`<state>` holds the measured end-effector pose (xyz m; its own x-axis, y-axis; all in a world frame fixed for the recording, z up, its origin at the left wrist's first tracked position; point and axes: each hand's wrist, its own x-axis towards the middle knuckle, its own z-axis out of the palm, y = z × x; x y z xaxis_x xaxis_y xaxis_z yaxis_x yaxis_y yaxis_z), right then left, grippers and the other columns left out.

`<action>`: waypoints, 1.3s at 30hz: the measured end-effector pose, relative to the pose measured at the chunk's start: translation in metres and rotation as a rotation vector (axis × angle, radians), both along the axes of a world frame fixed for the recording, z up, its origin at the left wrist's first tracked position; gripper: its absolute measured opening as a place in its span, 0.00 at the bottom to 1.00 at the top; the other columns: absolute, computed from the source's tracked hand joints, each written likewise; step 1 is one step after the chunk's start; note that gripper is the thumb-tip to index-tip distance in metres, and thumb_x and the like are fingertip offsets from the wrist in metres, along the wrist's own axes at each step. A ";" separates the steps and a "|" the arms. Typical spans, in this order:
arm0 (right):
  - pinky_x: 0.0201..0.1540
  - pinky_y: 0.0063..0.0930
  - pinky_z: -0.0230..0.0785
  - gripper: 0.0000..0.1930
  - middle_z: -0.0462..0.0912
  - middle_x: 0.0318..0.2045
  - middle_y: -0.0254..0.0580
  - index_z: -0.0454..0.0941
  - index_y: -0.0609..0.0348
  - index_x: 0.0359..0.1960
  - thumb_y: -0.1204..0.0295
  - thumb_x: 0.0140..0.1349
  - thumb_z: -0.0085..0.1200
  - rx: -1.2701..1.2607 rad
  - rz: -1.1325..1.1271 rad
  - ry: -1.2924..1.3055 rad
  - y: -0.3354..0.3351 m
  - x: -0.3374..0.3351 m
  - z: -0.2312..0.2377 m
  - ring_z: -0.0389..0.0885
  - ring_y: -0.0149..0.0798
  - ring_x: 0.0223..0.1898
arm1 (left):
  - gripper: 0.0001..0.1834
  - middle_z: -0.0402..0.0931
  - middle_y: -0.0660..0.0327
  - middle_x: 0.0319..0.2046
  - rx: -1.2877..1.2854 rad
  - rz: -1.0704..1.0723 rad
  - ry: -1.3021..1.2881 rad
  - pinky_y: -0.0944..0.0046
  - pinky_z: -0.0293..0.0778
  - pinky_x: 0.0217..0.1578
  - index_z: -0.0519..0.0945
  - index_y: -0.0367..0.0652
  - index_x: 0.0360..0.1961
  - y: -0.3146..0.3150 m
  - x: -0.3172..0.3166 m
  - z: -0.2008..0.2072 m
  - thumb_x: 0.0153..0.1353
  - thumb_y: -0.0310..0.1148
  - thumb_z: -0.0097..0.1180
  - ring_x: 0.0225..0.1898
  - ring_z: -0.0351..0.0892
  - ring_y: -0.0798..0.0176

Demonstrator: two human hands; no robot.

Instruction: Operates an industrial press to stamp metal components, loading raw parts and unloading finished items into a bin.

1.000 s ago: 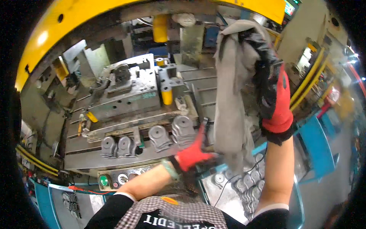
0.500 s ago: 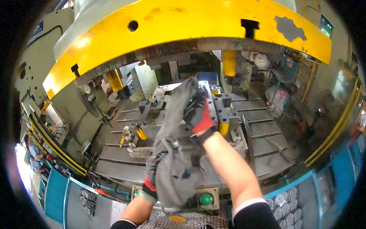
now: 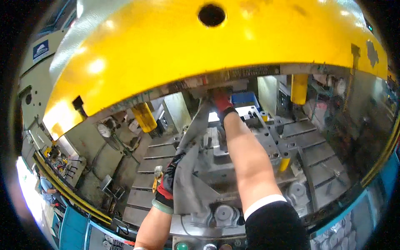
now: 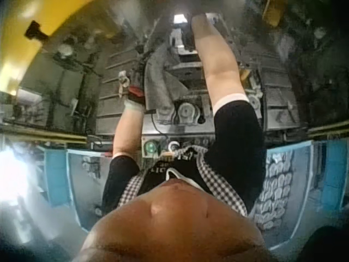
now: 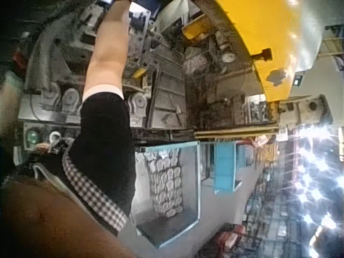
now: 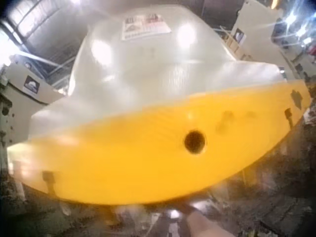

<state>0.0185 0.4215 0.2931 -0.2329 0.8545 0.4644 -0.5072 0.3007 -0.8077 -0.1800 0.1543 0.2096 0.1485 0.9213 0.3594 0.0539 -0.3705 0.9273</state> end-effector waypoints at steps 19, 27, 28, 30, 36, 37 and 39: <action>0.51 0.35 0.65 0.23 0.76 0.47 0.38 0.71 0.50 0.52 0.51 0.63 0.36 -0.053 0.676 1.125 -0.007 0.006 -0.032 0.73 0.41 0.47 | 0.24 0.67 0.55 0.55 0.081 -0.244 -0.229 0.64 0.63 0.56 0.61 0.36 0.59 0.009 0.033 0.017 0.61 0.27 0.44 0.55 0.67 0.62; 0.42 0.28 0.67 0.18 0.74 0.41 0.39 0.69 0.56 0.50 0.59 0.63 0.41 0.154 0.069 0.738 -0.003 0.000 -0.047 0.72 0.36 0.41 | 0.22 0.67 0.54 0.54 -0.061 -0.232 -0.273 0.64 0.61 0.57 0.64 0.35 0.57 0.003 0.007 -0.003 0.62 0.28 0.45 0.55 0.67 0.61; 0.43 0.28 0.67 0.18 0.74 0.41 0.39 0.68 0.56 0.50 0.60 0.63 0.42 0.257 0.140 0.689 0.003 0.000 -0.049 0.72 0.36 0.41 | 0.22 0.67 0.54 0.54 0.023 -0.152 -0.083 0.64 0.61 0.58 0.64 0.35 0.57 0.000 0.002 -0.006 0.62 0.28 0.45 0.55 0.67 0.61; 0.50 0.35 0.64 0.22 0.74 0.45 0.42 0.68 0.53 0.53 0.55 0.62 0.39 0.271 0.400 0.746 0.027 -0.009 -0.041 0.71 0.43 0.47 | 0.22 0.66 0.53 0.55 0.164 -0.051 0.096 0.64 0.60 0.58 0.64 0.35 0.57 -0.002 -0.006 -0.006 0.61 0.28 0.45 0.56 0.66 0.60; 0.57 0.37 0.59 0.25 0.67 0.54 0.45 0.63 0.53 0.57 0.61 0.59 0.44 0.377 -0.974 -0.394 0.031 -0.032 -0.042 0.64 0.47 0.55 | 0.20 0.70 0.55 0.52 0.270 0.033 0.106 0.65 0.64 0.54 0.67 0.36 0.55 0.001 -0.020 -0.003 0.62 0.30 0.45 0.51 0.70 0.62; 0.59 0.36 0.58 0.28 0.63 0.57 0.46 0.60 0.53 0.59 0.62 0.56 0.47 0.469 -0.864 -0.610 0.024 -0.014 -0.037 0.61 0.47 0.58 | 0.20 0.70 0.56 0.51 0.234 0.019 0.080 0.65 0.65 0.54 0.67 0.36 0.55 0.001 -0.018 -0.005 0.62 0.31 0.45 0.51 0.70 0.62; 0.62 0.36 0.54 0.37 0.55 0.63 0.47 0.54 0.52 0.63 0.64 0.50 0.54 0.550 -0.749 -1.018 0.001 0.020 -0.024 0.54 0.48 0.63 | 0.20 0.72 0.56 0.49 0.232 -0.028 0.113 0.64 0.66 0.52 0.68 0.36 0.55 0.000 -0.007 -0.009 0.62 0.30 0.44 0.50 0.71 0.62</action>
<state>0.0383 0.4227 0.2687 -0.2403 0.6890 0.6838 0.6537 0.6356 -0.4107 -0.1867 0.1541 0.2006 0.2239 0.8113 0.5400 0.1394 -0.5750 0.8062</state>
